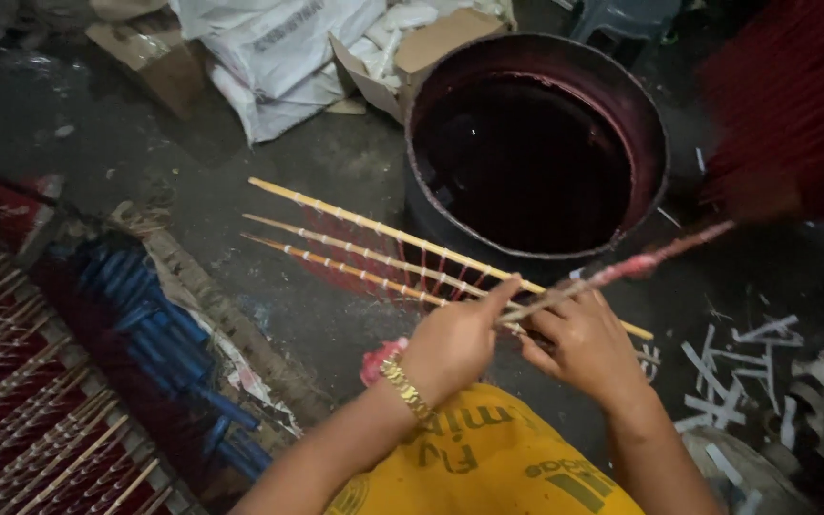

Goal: Dipping bundles of candles attached to wooden frames into a vat of red liquid and placing them on a drying rack.

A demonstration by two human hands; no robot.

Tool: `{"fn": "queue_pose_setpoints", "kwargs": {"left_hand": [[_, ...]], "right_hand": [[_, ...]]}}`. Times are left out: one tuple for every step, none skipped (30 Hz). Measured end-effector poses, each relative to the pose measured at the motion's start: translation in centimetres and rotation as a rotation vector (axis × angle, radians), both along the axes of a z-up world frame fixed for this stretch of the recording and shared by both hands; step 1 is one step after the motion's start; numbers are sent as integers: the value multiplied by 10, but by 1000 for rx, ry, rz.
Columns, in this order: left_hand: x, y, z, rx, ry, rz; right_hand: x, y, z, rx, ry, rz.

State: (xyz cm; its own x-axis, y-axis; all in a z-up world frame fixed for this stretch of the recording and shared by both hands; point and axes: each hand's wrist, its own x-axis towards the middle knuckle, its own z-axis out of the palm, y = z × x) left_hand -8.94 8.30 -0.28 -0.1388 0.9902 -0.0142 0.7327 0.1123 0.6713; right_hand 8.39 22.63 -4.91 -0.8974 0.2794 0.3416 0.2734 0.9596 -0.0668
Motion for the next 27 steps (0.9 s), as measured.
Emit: {"fn": "queue_pose_setpoints", "kwargs": {"left_hand": [[2, -1, 0, -4, -9, -6], [-1, -2, -3, -4, -4, 6], [-4, -3, -7, -10, -32, 4], [-7, -4, -10, -15, -60, 3], [-15, -12, -8, -13, -56, 13], [-22, -20, -7, -10, -137, 97], [-30, -26, -5, -4, -217, 179], [-40, -29, -8, 0, -214, 186], [-50, -33, -12, 2, -236, 282], [-59, -38, -16, 3, -259, 378], [-68, -45, -18, 5, -258, 385], [-77, -51, -20, -12, -262, 498], [-85, -59, -23, -31, -269, 612], [-94, -65, -30, -30, -270, 618], [-103, -71, -37, 47, -204, 633], [-112, -77, -44, 124, -138, 647], [-113, -79, -43, 121, -141, 653], [-114, -81, -43, 109, -123, 646], [-116, -81, -41, 97, -103, 636], [-116, -84, -43, 95, -104, 639], [-117, -86, -46, 82, -134, 660], [-119, -87, -49, 69, -163, 681], [-118, -90, -44, 71, -166, 676], [-117, -94, -39, 46, -200, 697], [-117, -97, -35, 21, -234, 714], [-121, -104, -43, 24, -238, 704], [-124, -110, -51, 53, -239, 702]], "right_hand": [[-1, -2, 1, -29, -15, -2], [2, 0, -4, -29, -9, 10], [4, 3, -9, -23, -14, -4], [7, 6, -13, -17, -18, -19], [9, 7, -17, -16, -14, -9], [11, 9, -21, -16, -14, -8], [13, 12, -24, -15, -13, -9], [14, 12, -20, -12, -9, -2], [16, 11, -16, -43, -55, 28], [18, 9, -13, -73, -101, 57], [20, 10, -14, -72, -100, 64], [21, 11, -16, -65, -112, 53], [24, 12, -18, -58, -125, 42], [26, 14, -21, -58, -126, 48], [29, 17, -24, -60, -152, 43], [33, 19, -28, -63, -177, 38], [36, 21, -29, -64, -181, 44], [39, 22, -30, -60, -178, 44], [42, 25, -31, -55, -173, 42], [43, 24, -27, -56, -175, 45], [43, 23, -23, -64, -172, 30], [43, 23, -19, -72, -169, 14], [43, 25, -15, -68, -171, 9], [43, 26, -12, -46, -157, 0], [43, 27, -9, -23, -143, -13], [39, 30, -1, -19, -145, -23], [36, 32, 6, 21, -114, -2]]}}
